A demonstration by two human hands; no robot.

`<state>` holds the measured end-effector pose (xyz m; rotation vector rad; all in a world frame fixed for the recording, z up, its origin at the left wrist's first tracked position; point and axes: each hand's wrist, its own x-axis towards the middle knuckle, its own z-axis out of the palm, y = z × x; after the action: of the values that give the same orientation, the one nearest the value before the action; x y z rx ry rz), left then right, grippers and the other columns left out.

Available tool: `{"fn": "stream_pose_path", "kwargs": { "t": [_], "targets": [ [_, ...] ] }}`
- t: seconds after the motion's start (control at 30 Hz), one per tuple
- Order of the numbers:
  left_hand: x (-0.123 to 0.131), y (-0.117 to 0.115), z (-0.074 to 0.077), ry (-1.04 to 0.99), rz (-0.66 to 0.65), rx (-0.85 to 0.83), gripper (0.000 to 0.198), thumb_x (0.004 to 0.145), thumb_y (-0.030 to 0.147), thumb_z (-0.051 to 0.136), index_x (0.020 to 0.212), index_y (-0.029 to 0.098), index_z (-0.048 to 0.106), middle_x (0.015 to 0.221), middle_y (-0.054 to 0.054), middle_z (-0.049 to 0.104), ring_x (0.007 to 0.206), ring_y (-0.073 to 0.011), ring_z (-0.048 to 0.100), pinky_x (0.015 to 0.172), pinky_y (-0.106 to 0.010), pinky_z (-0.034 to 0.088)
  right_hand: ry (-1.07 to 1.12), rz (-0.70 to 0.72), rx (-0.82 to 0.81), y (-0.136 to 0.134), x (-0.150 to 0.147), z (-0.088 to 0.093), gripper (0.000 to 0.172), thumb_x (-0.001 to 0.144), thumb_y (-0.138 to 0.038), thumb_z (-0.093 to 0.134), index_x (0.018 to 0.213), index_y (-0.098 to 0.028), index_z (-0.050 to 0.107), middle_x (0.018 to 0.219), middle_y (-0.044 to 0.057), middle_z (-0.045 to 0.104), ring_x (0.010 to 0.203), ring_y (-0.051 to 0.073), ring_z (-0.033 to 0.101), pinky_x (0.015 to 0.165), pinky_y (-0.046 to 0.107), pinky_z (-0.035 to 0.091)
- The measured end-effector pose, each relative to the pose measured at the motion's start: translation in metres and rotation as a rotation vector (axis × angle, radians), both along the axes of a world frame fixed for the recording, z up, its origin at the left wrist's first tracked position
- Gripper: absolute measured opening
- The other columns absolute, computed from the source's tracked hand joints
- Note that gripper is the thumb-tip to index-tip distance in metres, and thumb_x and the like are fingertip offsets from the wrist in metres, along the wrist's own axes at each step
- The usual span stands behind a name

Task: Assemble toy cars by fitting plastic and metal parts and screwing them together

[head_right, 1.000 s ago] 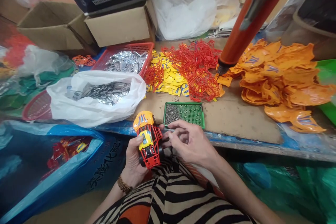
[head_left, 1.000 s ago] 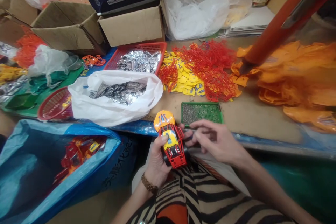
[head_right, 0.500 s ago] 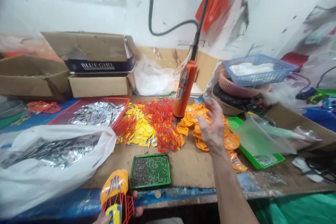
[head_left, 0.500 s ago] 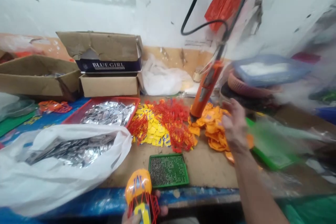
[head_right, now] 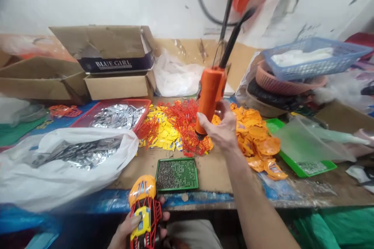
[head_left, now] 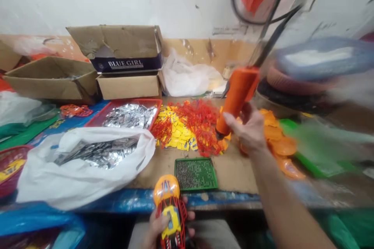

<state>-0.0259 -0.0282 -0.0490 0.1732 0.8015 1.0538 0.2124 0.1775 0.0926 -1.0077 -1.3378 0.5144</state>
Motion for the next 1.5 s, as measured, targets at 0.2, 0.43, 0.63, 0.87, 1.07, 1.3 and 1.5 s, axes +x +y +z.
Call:
{"fn": "stream_pose_path", "kwargs": {
  "t": [0.2, 0.43, 0.63, 0.87, 1.07, 1.3, 1.5],
  "targets": [
    [0.018, -0.003, 0.025, -0.016, 0.034, 0.033, 0.049, 0.071, 0.027, 0.079, 0.116, 0.013, 0.064, 0.114, -0.018, 0.071, 0.096, -0.0349, 0.072, 0.078, -0.043, 0.061, 0.151, 0.402, -0.061, -0.024, -0.014, 0.036, 0.032, 0.074, -0.030, 0.072, 0.102, -0.022, 0.058, 0.083, -0.003, 0.064, 0.062, 0.011, 0.064, 0.066, 0.031, 0.057],
    [0.019, -0.001, 0.031, 0.032, 0.068, 0.012, 0.052, 0.073, 0.029, 0.077, 0.120, 0.013, 0.060, 0.106, -0.015, 0.072, 0.090, -0.0322, 0.072, 0.075, -0.045, 0.062, 0.295, 0.375, -0.152, -0.059, -0.037, 0.000, 0.026, 0.080, -0.024, 0.068, 0.103, -0.021, 0.057, 0.068, -0.005, 0.060, 0.053, 0.012, 0.059, 0.059, 0.033, 0.055],
    [0.025, 0.000, 0.028, 0.086, 0.057, 0.018, 0.050, 0.075, 0.029, 0.076, 0.118, 0.012, 0.059, 0.094, -0.013, 0.073, 0.082, -0.0299, 0.073, 0.073, -0.045, 0.063, 0.230, 0.339, -0.157, -0.086, -0.047, -0.033, 0.018, 0.080, -0.017, 0.073, 0.088, -0.024, 0.059, 0.065, -0.007, 0.058, 0.056, 0.012, 0.058, 0.063, 0.033, 0.055],
    [0.026, 0.002, 0.031, 0.086, 0.080, -0.017, 0.050, 0.073, 0.027, 0.078, 0.115, 0.010, 0.057, 0.090, -0.014, 0.073, 0.081, -0.0301, 0.072, 0.074, -0.045, 0.062, 0.241, 0.334, -0.138, -0.072, -0.047, -0.055, 0.013, 0.086, -0.019, 0.065, 0.076, -0.023, 0.058, 0.064, -0.006, 0.057, 0.057, 0.013, 0.058, 0.062, 0.034, 0.054],
    [0.026, 0.003, 0.033, 0.088, 0.079, -0.033, 0.050, 0.072, 0.026, 0.078, 0.115, 0.010, 0.058, 0.098, -0.015, 0.073, 0.080, -0.0295, 0.073, 0.071, -0.042, 0.063, 0.252, 0.342, -0.097, -0.066, -0.050, -0.057, 0.010, 0.083, -0.018, 0.066, 0.082, -0.023, 0.057, 0.064, -0.007, 0.058, 0.053, 0.012, 0.057, 0.057, 0.032, 0.053],
    [0.028, 0.002, 0.029, 0.094, 0.128, -0.065, 0.054, 0.069, 0.027, 0.081, 0.115, 0.011, 0.058, 0.101, -0.015, 0.073, 0.077, -0.0296, 0.073, 0.067, -0.042, 0.064, 0.236, 0.356, -0.096, -0.063, -0.052, -0.066, 0.009, 0.085, -0.019, 0.066, 0.084, -0.019, 0.057, 0.065, -0.005, 0.057, 0.056, 0.013, 0.057, 0.065, 0.037, 0.054],
    [0.027, 0.002, 0.031, 0.079, 0.114, -0.052, 0.052, 0.070, 0.027, 0.080, 0.115, 0.011, 0.058, 0.099, -0.015, 0.073, 0.083, -0.0322, 0.073, 0.070, -0.044, 0.064, 0.245, 0.351, -0.115, -0.061, -0.055, -0.070, 0.012, 0.082, -0.020, 0.069, 0.085, -0.020, 0.057, 0.067, -0.005, 0.057, 0.057, 0.012, 0.057, 0.070, 0.038, 0.054]
  ]
}}
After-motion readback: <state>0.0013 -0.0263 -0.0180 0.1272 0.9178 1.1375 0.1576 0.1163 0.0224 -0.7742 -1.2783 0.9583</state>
